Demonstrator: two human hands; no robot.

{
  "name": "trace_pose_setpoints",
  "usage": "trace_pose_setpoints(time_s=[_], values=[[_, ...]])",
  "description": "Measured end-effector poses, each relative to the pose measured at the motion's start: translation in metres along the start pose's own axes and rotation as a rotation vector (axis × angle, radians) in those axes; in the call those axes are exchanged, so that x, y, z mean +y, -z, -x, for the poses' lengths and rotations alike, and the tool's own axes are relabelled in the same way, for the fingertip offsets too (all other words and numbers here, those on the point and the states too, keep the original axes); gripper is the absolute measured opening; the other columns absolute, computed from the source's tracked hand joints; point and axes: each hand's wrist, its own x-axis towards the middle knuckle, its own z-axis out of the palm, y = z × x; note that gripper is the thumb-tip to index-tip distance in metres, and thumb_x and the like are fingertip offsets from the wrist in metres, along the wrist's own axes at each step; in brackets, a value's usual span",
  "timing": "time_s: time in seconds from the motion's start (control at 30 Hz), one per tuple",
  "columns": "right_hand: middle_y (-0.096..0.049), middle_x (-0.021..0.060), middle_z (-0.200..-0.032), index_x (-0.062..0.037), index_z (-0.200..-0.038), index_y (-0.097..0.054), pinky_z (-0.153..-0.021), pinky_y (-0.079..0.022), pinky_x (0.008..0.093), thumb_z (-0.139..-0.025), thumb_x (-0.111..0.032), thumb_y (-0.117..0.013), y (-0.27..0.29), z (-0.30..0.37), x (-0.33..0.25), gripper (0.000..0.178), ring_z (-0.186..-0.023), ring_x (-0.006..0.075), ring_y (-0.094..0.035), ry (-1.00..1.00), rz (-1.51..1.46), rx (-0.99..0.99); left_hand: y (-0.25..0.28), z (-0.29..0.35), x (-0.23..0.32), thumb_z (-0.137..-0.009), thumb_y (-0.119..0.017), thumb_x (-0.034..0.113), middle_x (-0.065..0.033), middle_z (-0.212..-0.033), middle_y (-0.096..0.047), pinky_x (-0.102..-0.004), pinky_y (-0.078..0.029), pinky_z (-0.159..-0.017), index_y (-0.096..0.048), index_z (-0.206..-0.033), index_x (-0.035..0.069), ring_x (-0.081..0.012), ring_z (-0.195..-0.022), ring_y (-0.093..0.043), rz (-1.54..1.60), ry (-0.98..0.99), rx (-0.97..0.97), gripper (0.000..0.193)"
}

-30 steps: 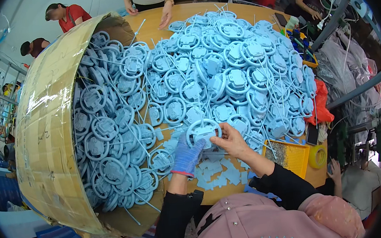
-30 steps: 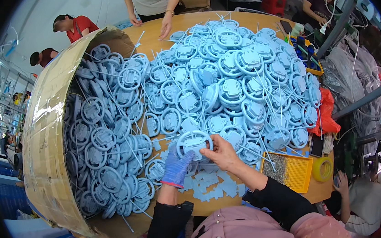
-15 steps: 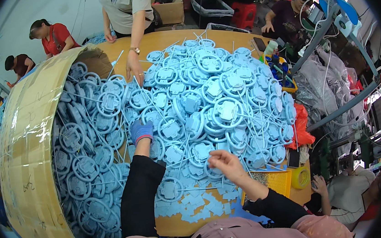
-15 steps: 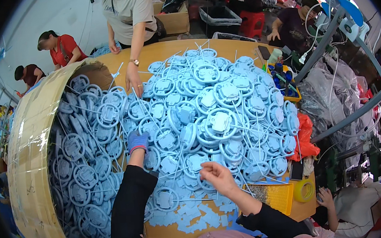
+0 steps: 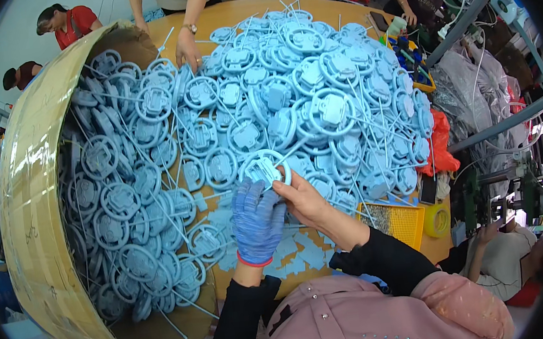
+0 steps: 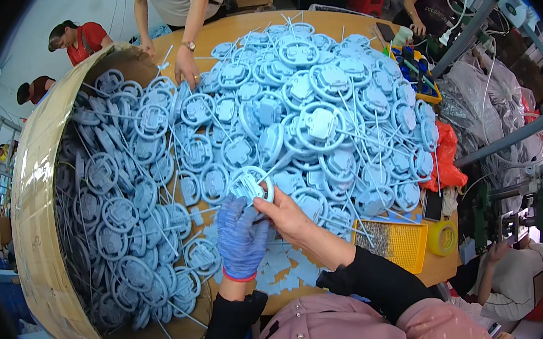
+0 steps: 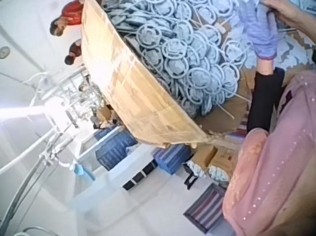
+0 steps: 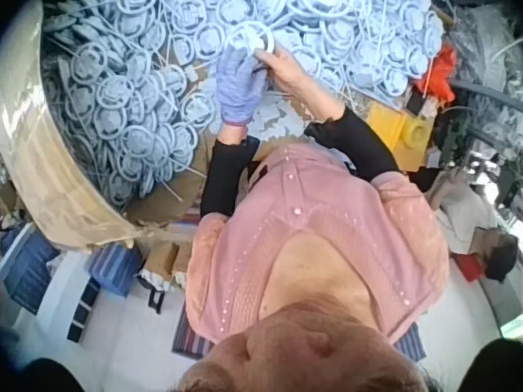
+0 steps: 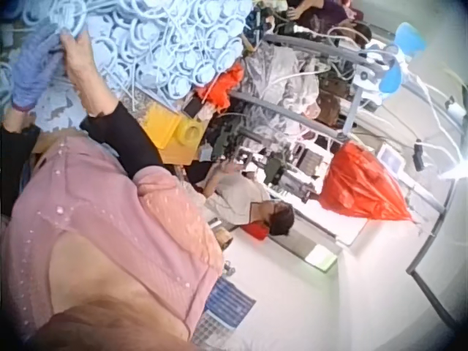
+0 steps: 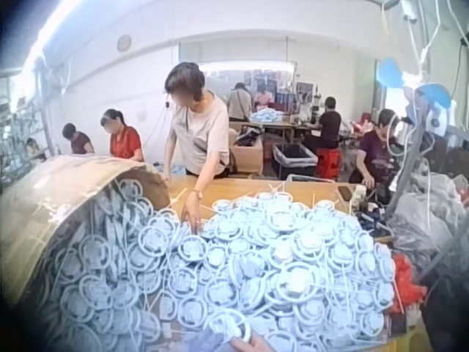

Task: Sorting blue plastic housings from a bin and using a pneumatic screwdriver to assemble components.

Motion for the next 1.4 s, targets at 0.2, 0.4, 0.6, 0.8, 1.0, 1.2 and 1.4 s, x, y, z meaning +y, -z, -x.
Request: trace_pose_setpoints(time_s=[0.2, 0.4, 0.6, 0.8, 1.0, 1.2, 1.4], values=[[-0.06, 0.0018, -0.108, -0.0072, -0.126, -0.049, -0.083, -0.047, 0.0284, -0.093, -0.028, -0.058, 0.02, 0.034, 0.01, 0.04, -0.095, 0.0111, -0.057, -0.186, 0.217, -0.349, 0.03, 0.03, -0.008, -0.077, -0.075, 0.02, -0.0128, -0.111, -0.059, -0.0332, -0.045, -0.09, -0.054, -0.117, -0.001, -0.0224, -0.104, -0.056, 0.748, 0.836, -0.069, 0.051], [-0.064, 0.0074, -0.1, -0.0019, -0.114, -0.056, -0.072, -0.05, 0.0317, -0.085, -0.029, -0.067, 0.044, 0.071, 0.045, 0.042, -0.085, 0.018, -0.062, -0.217, 0.634, -0.274, 0.053, 0.103, -0.027, -0.078, -0.075, 0.02, -0.0114, -0.108, -0.059, -0.0252, -0.051, -0.069, -0.053, -0.119, 0.002, -0.0154, -0.092, -0.06, 1.198, 1.257, -0.272, 0.05], [-0.059, 0.015, -0.086, -0.0027, -0.091, -0.056, -0.066, -0.051, 0.0399, -0.071, -0.025, -0.074, 0.06, 0.136, 0.073, 0.035, -0.079, 0.0349, -0.061, 0.04, 1.709, -0.305, 0.065, 0.143, -0.023, -0.083, -0.067, 0.008, -0.011, -0.115, -0.058, -0.0376, -0.058, -0.081, -0.048, -0.125, 0.004, -0.0238, -0.102, -0.062, 1.552, 1.274, 0.152, 0.046], [-0.055, 0.0126, -0.092, -0.0048, -0.091, -0.055, -0.066, -0.051, 0.0408, -0.07, -0.02, -0.073, 0.066, 0.125, 0.09, 0.031, -0.081, 0.0322, -0.061, 0.193, 1.726, -0.226, 0.056, 0.147, -0.02, -0.082, -0.065, 0.004, -0.0111, -0.117, -0.056, -0.0397, -0.055, -0.085, -0.045, -0.127, 0.004, -0.0249, -0.105, -0.06, 1.523, 1.314, 0.173, 0.049], [-0.058, 0.0115, -0.085, -0.0052, -0.092, -0.059, -0.068, -0.049, 0.0396, -0.077, -0.014, -0.065, 0.05, 0.099, 0.064, 0.019, -0.078, 0.0298, -0.061, 0.186, 1.426, -0.202, 0.038, 0.138, -0.012, -0.084, -0.064, 0.002, -0.0123, -0.115, -0.056, -0.0388, -0.056, -0.084, -0.044, -0.127, 0.007, -0.024, -0.104, -0.06, 1.519, 1.378, 0.046, 0.048], [-0.057, 0.0079, -0.081, -0.0089, -0.09, -0.067, -0.076, -0.044, 0.0357, -0.08, -0.01, -0.063, -0.013, 0.078, 0.025, 0.012, -0.084, 0.0264, -0.054, 0.52, 1.181, -0.436, 0.022, 0.135, -0.011, -0.089, -0.062, 0.013, -0.0099, -0.115, -0.057, -0.0338, -0.055, -0.083, -0.045, -0.128, 0.008, -0.0207, -0.102, -0.06, 1.605, 1.423, -0.204, 0.043], [-0.053, 0.0075, -0.101, -0.0089, -0.105, -0.062, -0.089, -0.037, 0.0426, -0.076, -0.018, -0.069, -0.019, 0.071, 0.027, 0.031, -0.1, 0.0292, -0.048, 0.655, 1.302, -0.365, 0.017, 0.128, 0.002, -0.089, -0.062, 0.03, -0.0106, -0.123, -0.053, -0.0353, -0.05, -0.093, -0.04, -0.133, 0.003, -0.0209, -0.11, -0.057, 1.677, 1.322, -0.265, 0.055]])
